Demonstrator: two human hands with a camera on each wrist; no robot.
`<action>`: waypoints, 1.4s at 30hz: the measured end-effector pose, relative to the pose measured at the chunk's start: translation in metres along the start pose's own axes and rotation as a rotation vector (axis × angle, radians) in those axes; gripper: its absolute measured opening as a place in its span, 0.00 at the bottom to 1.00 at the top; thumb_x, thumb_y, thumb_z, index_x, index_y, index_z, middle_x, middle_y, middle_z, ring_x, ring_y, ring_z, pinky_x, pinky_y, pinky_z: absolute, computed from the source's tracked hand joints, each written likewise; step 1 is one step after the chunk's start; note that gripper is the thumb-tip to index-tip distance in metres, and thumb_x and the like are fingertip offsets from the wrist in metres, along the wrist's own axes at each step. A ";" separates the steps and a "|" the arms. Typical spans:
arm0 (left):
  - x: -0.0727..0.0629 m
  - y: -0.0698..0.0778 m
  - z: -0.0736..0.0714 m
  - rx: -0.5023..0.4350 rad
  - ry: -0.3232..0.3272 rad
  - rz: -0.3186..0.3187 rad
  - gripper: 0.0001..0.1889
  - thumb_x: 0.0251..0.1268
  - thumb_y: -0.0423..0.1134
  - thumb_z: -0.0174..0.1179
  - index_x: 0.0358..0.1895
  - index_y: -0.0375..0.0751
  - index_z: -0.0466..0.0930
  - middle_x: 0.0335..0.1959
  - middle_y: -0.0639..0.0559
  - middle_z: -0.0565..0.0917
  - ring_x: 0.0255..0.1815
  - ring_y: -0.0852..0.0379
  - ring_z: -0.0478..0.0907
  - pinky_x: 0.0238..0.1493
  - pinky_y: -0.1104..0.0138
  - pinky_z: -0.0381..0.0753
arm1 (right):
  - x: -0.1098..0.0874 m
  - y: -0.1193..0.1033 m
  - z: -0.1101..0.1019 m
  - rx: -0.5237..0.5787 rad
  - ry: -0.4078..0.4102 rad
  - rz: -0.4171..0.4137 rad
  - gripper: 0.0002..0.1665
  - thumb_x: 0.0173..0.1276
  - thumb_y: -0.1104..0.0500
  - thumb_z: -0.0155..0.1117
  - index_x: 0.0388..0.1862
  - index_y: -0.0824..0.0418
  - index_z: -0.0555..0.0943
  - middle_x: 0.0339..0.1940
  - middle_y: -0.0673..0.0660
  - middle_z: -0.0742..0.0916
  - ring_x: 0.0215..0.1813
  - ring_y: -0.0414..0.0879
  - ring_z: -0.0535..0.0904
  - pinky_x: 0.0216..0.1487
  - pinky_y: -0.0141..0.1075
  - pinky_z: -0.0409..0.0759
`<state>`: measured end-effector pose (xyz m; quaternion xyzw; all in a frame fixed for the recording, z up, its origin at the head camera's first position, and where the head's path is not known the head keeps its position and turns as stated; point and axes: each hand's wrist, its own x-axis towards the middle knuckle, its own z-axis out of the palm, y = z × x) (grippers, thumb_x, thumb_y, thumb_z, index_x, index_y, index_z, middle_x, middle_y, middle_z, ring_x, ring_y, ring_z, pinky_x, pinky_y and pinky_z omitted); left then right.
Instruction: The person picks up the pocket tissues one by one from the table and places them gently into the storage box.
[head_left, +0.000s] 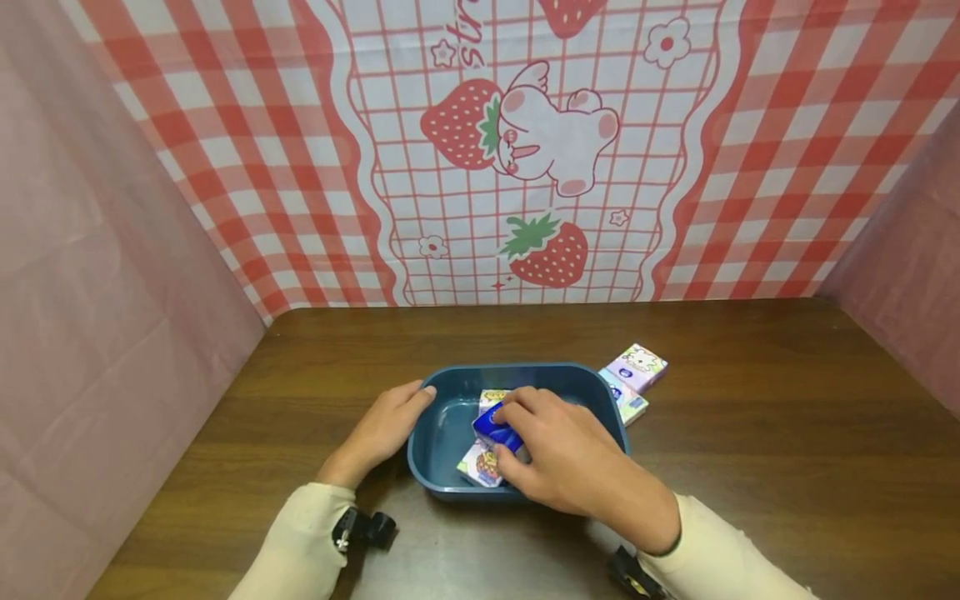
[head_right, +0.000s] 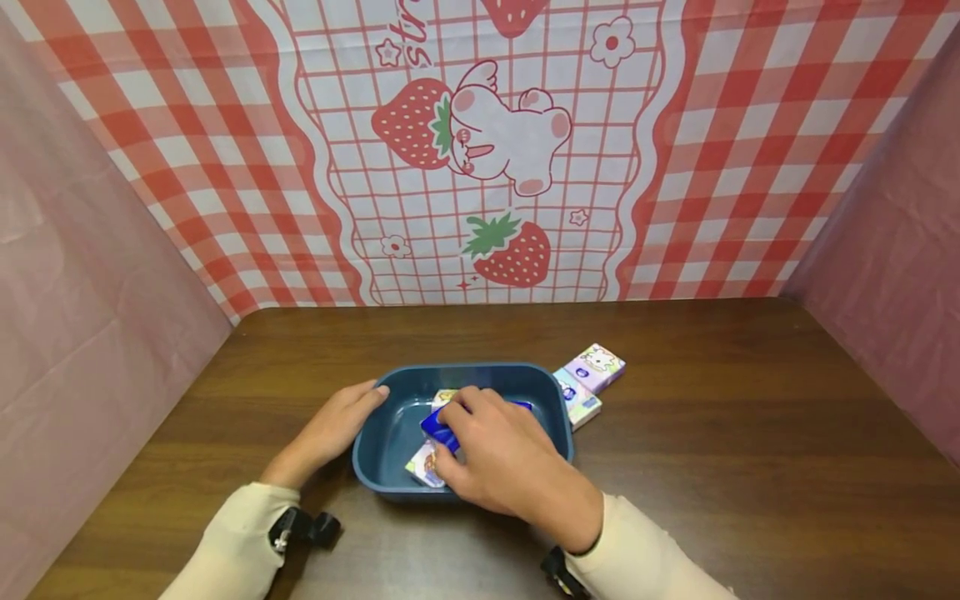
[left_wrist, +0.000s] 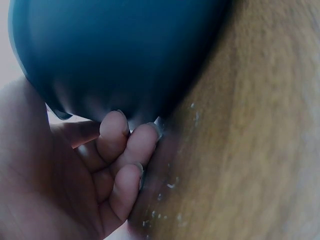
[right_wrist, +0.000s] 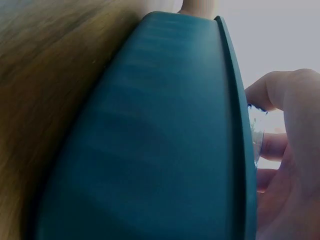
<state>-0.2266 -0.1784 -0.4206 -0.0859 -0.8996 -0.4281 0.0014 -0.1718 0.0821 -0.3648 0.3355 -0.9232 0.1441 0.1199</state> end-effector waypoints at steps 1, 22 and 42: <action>0.000 0.000 0.000 0.000 0.001 0.002 0.17 0.79 0.48 0.47 0.48 0.45 0.84 0.40 0.53 0.84 0.44 0.54 0.78 0.55 0.54 0.75 | 0.001 -0.001 0.000 0.006 -0.002 -0.001 0.20 0.65 0.44 0.65 0.52 0.51 0.84 0.55 0.52 0.83 0.54 0.46 0.80 0.51 0.45 0.82; 0.000 -0.001 -0.001 -0.001 -0.004 0.002 0.17 0.80 0.49 0.47 0.41 0.46 0.83 0.33 0.53 0.81 0.38 0.54 0.77 0.45 0.58 0.76 | 0.005 -0.010 0.012 0.106 -0.001 -0.134 0.26 0.69 0.41 0.65 0.59 0.53 0.82 0.63 0.56 0.79 0.60 0.48 0.78 0.56 0.46 0.80; 0.001 -0.001 0.000 0.012 -0.007 0.025 0.17 0.80 0.50 0.47 0.39 0.47 0.82 0.32 0.54 0.81 0.38 0.54 0.77 0.45 0.58 0.75 | 0.008 -0.015 0.017 0.151 -0.103 -0.137 0.26 0.72 0.41 0.61 0.62 0.53 0.80 0.66 0.55 0.78 0.65 0.49 0.75 0.63 0.49 0.75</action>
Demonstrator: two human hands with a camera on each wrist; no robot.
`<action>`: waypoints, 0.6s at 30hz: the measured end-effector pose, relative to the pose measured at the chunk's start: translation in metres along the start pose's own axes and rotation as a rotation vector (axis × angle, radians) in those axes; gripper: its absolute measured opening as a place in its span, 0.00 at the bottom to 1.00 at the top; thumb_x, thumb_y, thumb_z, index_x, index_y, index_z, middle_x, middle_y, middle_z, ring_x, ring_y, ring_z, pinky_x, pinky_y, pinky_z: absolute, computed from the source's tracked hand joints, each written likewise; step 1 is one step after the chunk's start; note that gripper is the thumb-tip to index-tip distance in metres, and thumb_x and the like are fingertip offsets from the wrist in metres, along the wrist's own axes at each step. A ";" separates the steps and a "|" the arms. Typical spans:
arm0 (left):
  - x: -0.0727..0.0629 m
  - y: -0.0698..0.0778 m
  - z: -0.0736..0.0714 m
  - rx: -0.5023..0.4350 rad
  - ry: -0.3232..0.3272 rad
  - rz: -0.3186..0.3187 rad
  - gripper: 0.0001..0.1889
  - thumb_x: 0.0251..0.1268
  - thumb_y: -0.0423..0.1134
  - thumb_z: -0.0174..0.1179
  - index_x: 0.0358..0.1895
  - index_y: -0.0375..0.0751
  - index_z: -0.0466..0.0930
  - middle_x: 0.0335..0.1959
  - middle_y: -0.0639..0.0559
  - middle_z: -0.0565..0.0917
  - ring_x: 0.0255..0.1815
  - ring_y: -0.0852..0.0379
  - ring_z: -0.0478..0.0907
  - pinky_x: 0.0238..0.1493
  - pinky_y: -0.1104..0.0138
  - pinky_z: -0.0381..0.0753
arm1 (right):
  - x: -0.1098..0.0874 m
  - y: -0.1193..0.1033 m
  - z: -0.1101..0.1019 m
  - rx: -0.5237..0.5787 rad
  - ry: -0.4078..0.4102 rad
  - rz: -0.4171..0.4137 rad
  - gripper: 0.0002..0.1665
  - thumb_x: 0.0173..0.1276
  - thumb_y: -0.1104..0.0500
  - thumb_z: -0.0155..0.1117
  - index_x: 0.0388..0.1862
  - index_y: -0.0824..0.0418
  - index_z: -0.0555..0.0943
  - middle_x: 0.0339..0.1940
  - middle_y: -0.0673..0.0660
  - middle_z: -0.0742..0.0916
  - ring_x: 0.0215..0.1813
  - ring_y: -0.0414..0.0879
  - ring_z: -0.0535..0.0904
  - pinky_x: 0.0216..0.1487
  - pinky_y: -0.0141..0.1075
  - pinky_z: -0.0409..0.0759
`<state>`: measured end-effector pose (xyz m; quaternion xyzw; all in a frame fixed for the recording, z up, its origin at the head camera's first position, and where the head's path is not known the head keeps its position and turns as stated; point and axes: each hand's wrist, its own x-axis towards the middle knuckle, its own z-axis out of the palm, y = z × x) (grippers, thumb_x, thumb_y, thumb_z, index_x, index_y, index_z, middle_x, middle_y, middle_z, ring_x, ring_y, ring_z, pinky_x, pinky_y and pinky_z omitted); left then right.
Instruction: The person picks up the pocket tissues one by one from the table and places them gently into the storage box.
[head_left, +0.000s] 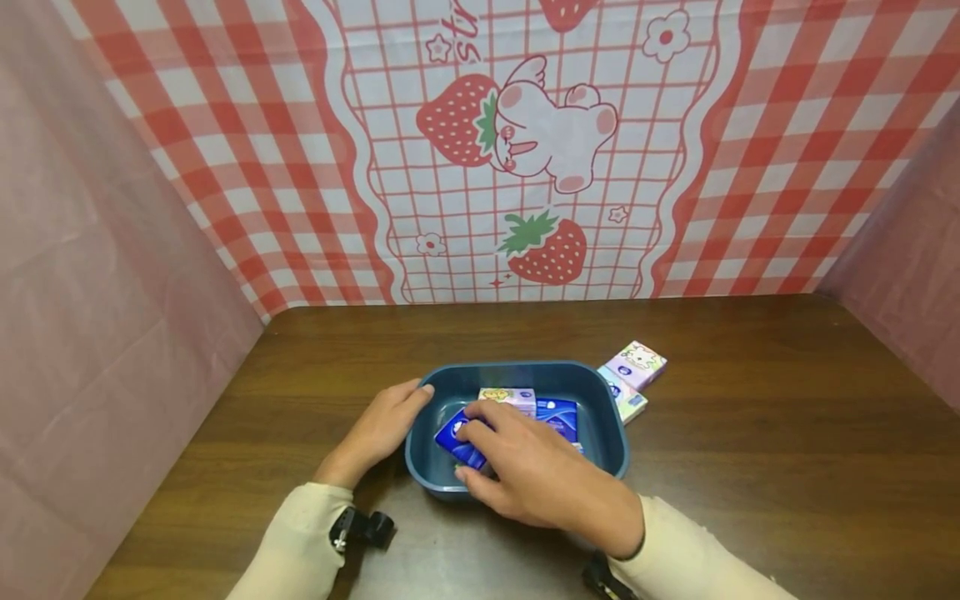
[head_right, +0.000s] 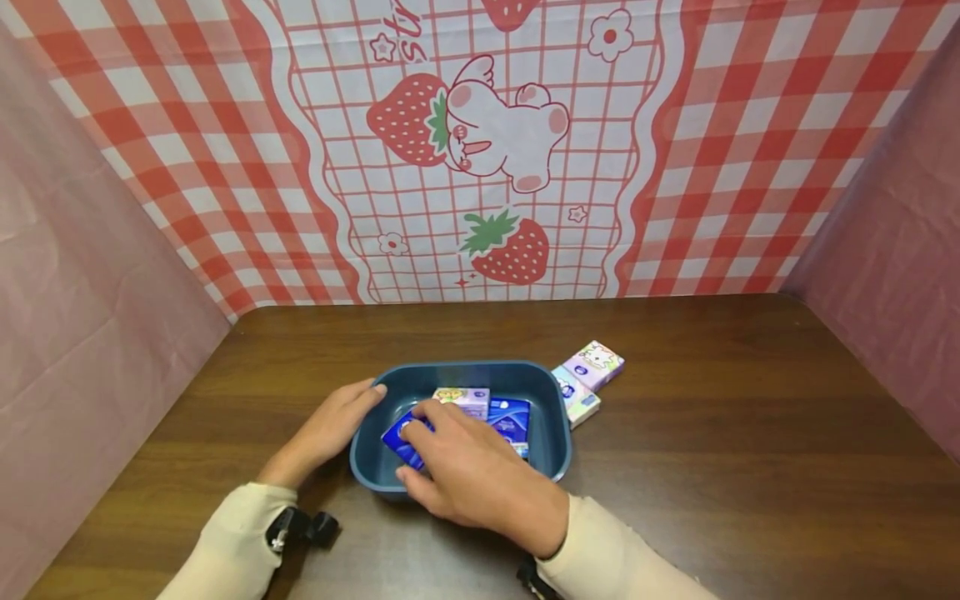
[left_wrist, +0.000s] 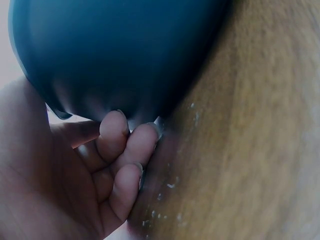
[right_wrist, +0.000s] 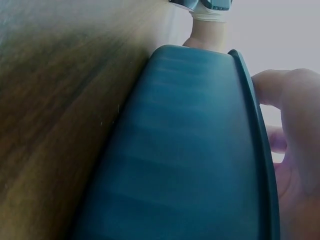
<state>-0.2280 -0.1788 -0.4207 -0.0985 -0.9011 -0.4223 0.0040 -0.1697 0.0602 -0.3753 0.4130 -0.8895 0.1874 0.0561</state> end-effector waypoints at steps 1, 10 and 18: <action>0.000 0.000 0.000 -0.001 0.001 0.002 0.17 0.80 0.50 0.47 0.39 0.47 0.82 0.32 0.54 0.82 0.38 0.54 0.77 0.45 0.58 0.75 | 0.000 -0.001 0.000 0.002 -0.006 0.002 0.26 0.72 0.42 0.61 0.62 0.53 0.80 0.66 0.55 0.78 0.66 0.49 0.75 0.63 0.49 0.75; 0.000 0.001 -0.001 -0.009 -0.001 0.004 0.17 0.80 0.50 0.47 0.39 0.47 0.82 0.32 0.54 0.81 0.38 0.54 0.77 0.44 0.59 0.75 | 0.000 -0.001 0.002 0.026 -0.002 -0.042 0.24 0.74 0.46 0.60 0.63 0.54 0.79 0.67 0.54 0.76 0.67 0.47 0.73 0.64 0.46 0.74; 0.000 0.002 -0.002 -0.015 -0.008 -0.001 0.17 0.80 0.49 0.47 0.37 0.46 0.81 0.30 0.53 0.80 0.37 0.54 0.76 0.43 0.59 0.74 | -0.002 -0.001 0.003 0.034 0.005 -0.038 0.22 0.75 0.46 0.58 0.62 0.54 0.80 0.69 0.56 0.76 0.67 0.48 0.74 0.62 0.47 0.76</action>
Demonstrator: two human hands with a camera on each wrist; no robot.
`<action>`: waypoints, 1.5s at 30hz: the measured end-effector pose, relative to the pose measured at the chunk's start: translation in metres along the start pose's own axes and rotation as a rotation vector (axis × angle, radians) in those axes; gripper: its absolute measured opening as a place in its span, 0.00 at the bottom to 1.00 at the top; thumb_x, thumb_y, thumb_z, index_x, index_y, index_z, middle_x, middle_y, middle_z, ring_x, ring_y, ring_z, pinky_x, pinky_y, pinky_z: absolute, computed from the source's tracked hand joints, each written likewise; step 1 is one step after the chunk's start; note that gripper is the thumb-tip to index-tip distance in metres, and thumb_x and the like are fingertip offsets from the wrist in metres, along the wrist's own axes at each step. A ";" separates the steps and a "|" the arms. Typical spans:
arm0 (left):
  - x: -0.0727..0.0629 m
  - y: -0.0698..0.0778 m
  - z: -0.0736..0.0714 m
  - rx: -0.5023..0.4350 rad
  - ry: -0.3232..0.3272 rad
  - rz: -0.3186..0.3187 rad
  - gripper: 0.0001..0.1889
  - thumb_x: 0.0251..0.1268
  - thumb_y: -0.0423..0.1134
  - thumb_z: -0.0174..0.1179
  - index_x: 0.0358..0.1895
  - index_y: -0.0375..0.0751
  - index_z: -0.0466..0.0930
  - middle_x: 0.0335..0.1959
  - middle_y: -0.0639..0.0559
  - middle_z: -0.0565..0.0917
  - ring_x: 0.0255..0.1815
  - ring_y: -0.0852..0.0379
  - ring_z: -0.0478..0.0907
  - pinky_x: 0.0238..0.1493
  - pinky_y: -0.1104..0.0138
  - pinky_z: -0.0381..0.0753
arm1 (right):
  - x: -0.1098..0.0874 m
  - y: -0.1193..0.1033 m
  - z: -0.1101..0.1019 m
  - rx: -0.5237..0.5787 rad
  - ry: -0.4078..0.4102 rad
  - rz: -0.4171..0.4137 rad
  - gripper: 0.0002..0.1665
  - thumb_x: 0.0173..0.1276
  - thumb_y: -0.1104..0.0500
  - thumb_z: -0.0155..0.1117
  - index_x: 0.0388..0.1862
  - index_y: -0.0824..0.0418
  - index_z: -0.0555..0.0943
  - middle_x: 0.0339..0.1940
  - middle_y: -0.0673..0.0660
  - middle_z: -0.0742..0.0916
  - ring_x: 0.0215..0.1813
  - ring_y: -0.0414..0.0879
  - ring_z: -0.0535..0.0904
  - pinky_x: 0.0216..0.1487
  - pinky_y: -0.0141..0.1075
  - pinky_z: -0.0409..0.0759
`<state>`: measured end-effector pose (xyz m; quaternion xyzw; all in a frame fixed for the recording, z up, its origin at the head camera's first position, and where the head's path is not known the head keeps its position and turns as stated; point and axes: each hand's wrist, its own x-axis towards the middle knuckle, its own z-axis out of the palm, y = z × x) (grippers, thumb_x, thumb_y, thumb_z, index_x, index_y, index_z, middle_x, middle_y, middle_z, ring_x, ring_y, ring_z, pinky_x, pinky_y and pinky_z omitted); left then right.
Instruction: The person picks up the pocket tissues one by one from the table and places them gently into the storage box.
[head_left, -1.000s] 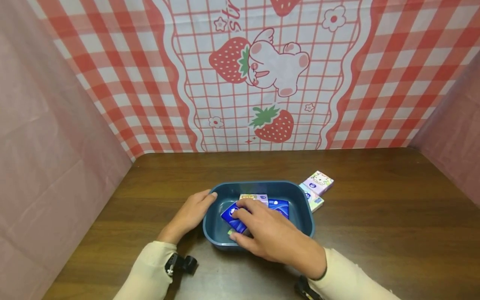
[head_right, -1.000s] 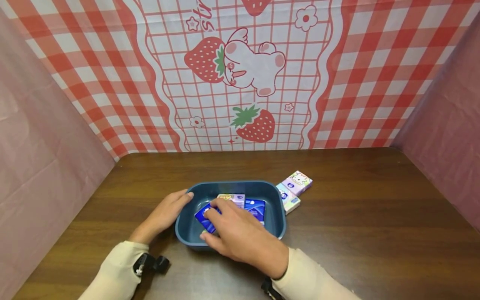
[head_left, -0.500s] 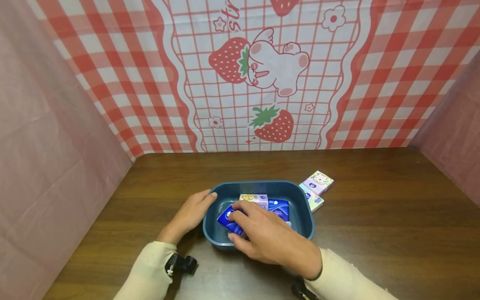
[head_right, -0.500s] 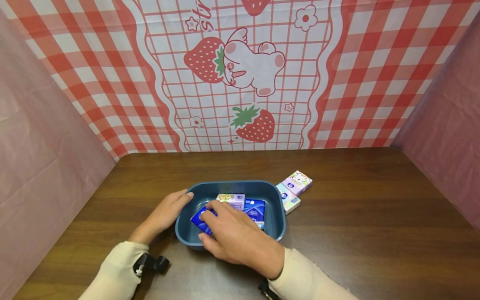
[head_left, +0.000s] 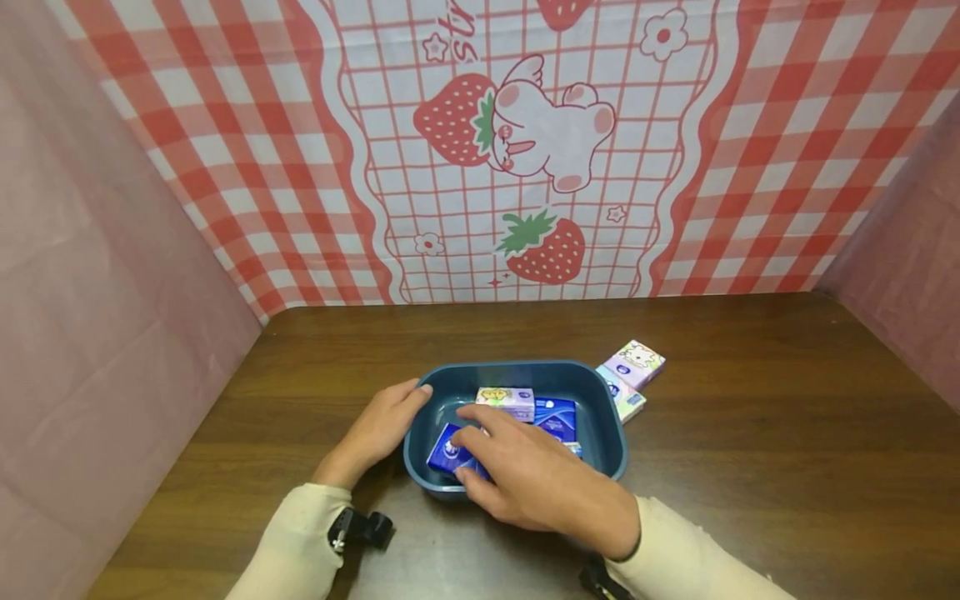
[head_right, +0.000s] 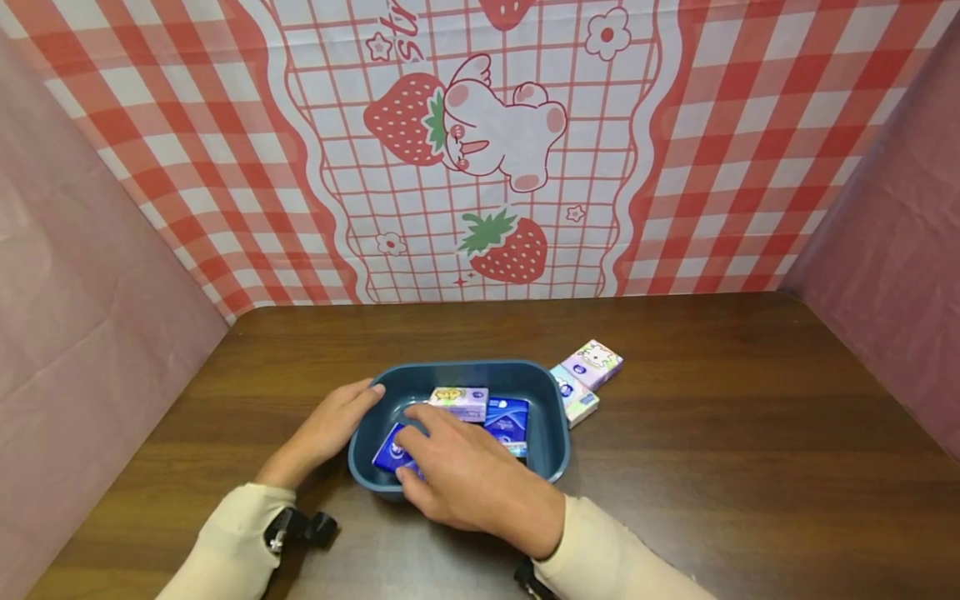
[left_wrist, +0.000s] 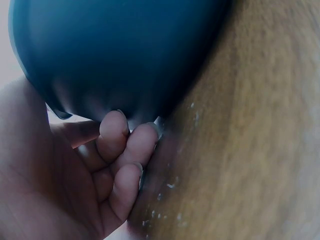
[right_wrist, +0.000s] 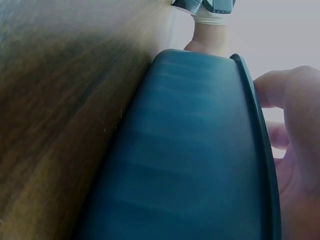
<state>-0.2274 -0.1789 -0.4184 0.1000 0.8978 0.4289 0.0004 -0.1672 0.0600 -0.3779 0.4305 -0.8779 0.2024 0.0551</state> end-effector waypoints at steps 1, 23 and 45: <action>0.000 0.000 0.000 0.002 0.000 -0.003 0.17 0.80 0.50 0.46 0.38 0.47 0.81 0.31 0.53 0.80 0.38 0.54 0.76 0.44 0.59 0.75 | 0.000 0.000 0.000 -0.004 0.003 -0.001 0.22 0.75 0.46 0.58 0.62 0.54 0.80 0.68 0.56 0.76 0.67 0.48 0.74 0.62 0.47 0.75; 0.000 -0.001 0.000 0.013 0.008 -0.023 0.17 0.79 0.50 0.47 0.42 0.46 0.83 0.35 0.52 0.82 0.41 0.53 0.77 0.49 0.56 0.75 | 0.002 0.009 -0.010 -0.038 0.049 -0.045 0.16 0.73 0.47 0.62 0.52 0.52 0.84 0.58 0.52 0.82 0.56 0.42 0.78 0.58 0.39 0.78; 0.001 -0.003 0.001 0.021 0.010 -0.011 0.19 0.80 0.50 0.46 0.51 0.43 0.84 0.44 0.50 0.84 0.51 0.51 0.79 0.60 0.50 0.73 | -0.003 0.023 -0.025 -0.070 0.072 0.035 0.16 0.71 0.47 0.64 0.53 0.51 0.85 0.50 0.46 0.83 0.50 0.37 0.78 0.52 0.35 0.81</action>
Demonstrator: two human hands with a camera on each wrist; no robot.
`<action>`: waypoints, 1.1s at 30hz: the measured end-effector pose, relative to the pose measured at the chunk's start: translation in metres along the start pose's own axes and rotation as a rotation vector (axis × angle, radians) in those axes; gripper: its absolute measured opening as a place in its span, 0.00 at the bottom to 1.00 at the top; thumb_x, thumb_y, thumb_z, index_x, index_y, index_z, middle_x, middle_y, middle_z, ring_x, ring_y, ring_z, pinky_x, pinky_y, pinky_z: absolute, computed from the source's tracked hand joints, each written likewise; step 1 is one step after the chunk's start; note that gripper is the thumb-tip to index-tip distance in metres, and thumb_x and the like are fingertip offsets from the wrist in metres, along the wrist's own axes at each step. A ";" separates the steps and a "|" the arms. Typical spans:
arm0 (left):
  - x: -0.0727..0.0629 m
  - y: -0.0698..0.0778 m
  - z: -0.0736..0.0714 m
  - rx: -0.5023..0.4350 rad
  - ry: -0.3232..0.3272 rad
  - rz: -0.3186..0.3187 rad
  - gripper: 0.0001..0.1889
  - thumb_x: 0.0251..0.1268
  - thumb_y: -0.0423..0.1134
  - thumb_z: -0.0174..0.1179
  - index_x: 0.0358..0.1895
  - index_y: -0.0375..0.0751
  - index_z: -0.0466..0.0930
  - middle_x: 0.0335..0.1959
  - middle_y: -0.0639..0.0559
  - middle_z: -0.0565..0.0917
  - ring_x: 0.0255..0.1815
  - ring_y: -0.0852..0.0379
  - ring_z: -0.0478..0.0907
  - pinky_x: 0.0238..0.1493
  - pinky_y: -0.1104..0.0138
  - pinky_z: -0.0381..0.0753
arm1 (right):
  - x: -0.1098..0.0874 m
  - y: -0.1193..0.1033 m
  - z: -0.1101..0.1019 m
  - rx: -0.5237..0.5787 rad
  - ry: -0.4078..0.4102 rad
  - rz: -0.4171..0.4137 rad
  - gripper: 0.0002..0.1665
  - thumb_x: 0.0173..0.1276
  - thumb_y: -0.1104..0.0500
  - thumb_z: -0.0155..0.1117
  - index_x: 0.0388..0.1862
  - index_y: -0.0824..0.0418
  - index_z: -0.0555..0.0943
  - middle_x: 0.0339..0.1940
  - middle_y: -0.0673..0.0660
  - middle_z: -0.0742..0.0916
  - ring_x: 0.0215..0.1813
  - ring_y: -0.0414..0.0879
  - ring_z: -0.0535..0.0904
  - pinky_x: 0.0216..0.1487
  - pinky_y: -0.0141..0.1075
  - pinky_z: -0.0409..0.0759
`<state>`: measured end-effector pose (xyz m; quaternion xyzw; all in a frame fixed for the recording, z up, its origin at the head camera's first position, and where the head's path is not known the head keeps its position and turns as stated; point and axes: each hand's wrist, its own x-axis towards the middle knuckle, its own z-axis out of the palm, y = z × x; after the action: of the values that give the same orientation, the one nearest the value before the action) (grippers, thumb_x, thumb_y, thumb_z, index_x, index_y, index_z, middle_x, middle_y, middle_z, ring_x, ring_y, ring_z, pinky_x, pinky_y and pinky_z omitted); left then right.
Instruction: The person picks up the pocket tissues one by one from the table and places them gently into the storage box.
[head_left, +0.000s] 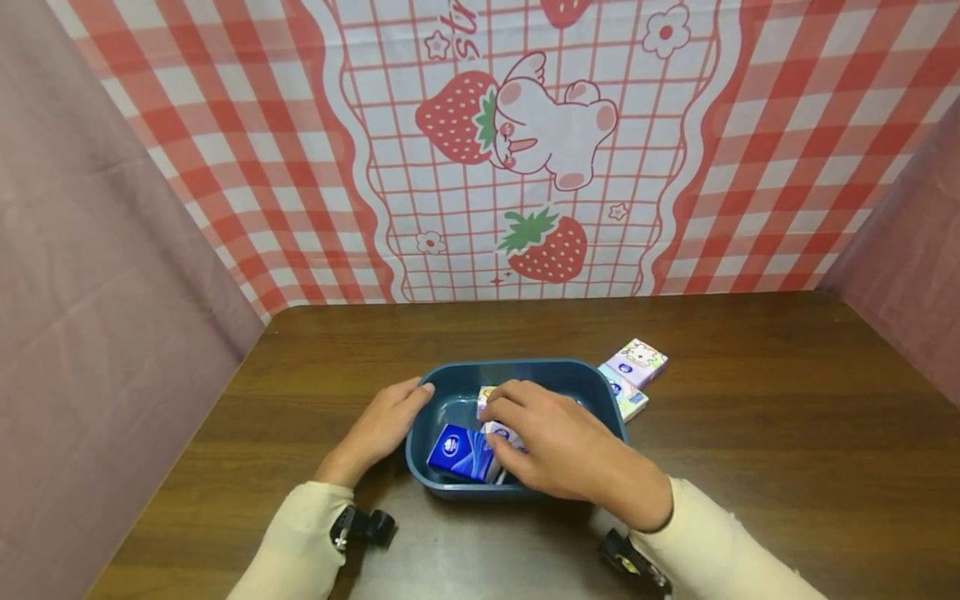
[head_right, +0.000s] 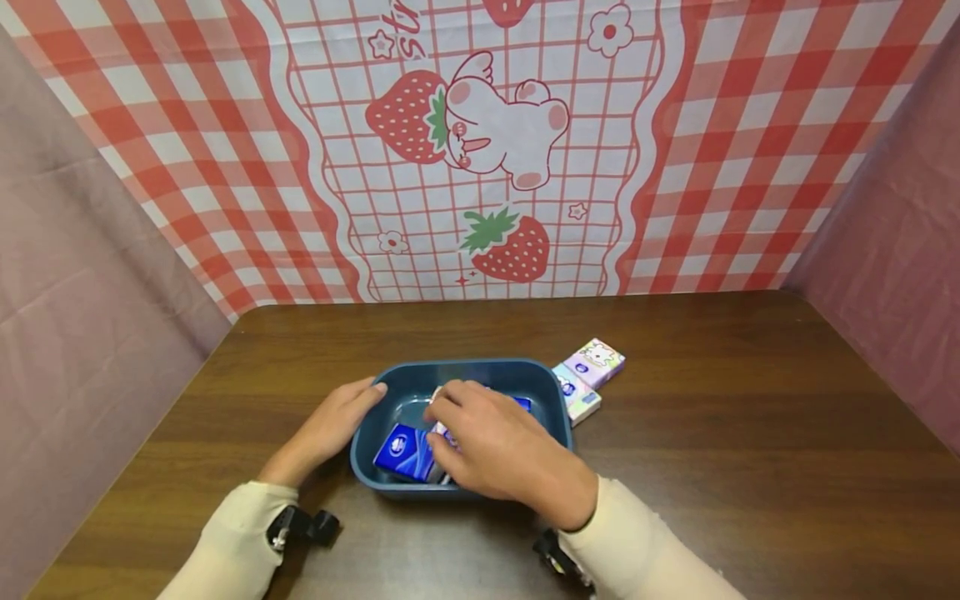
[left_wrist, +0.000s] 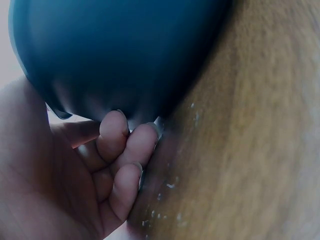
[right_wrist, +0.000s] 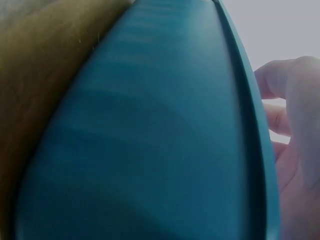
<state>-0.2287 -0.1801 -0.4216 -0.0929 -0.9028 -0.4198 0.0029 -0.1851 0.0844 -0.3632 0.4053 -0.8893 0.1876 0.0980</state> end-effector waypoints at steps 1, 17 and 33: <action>0.000 0.000 0.000 -0.002 -0.001 0.000 0.20 0.80 0.50 0.46 0.53 0.42 0.83 0.46 0.49 0.85 0.53 0.50 0.79 0.61 0.50 0.72 | 0.000 0.001 -0.001 -0.001 0.007 0.001 0.16 0.71 0.48 0.65 0.52 0.52 0.85 0.50 0.47 0.83 0.50 0.38 0.78 0.52 0.35 0.81; -0.001 0.000 0.000 0.008 0.000 0.002 0.21 0.80 0.51 0.46 0.55 0.41 0.83 0.48 0.48 0.84 0.54 0.49 0.78 0.62 0.48 0.72 | -0.003 0.018 -0.018 -0.018 0.082 0.050 0.13 0.69 0.53 0.67 0.49 0.55 0.84 0.48 0.48 0.84 0.51 0.42 0.81 0.53 0.42 0.82; -0.001 0.000 0.001 -0.010 0.000 0.002 0.19 0.80 0.50 0.46 0.50 0.43 0.84 0.42 0.50 0.84 0.48 0.52 0.78 0.59 0.50 0.74 | -0.009 0.038 -0.037 -0.044 0.132 0.147 0.15 0.69 0.52 0.67 0.50 0.56 0.84 0.50 0.50 0.85 0.53 0.45 0.81 0.55 0.46 0.81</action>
<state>-0.2280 -0.1799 -0.4224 -0.0939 -0.9006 -0.4244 0.0027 -0.2073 0.1281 -0.3422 0.3236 -0.9121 0.2010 0.1512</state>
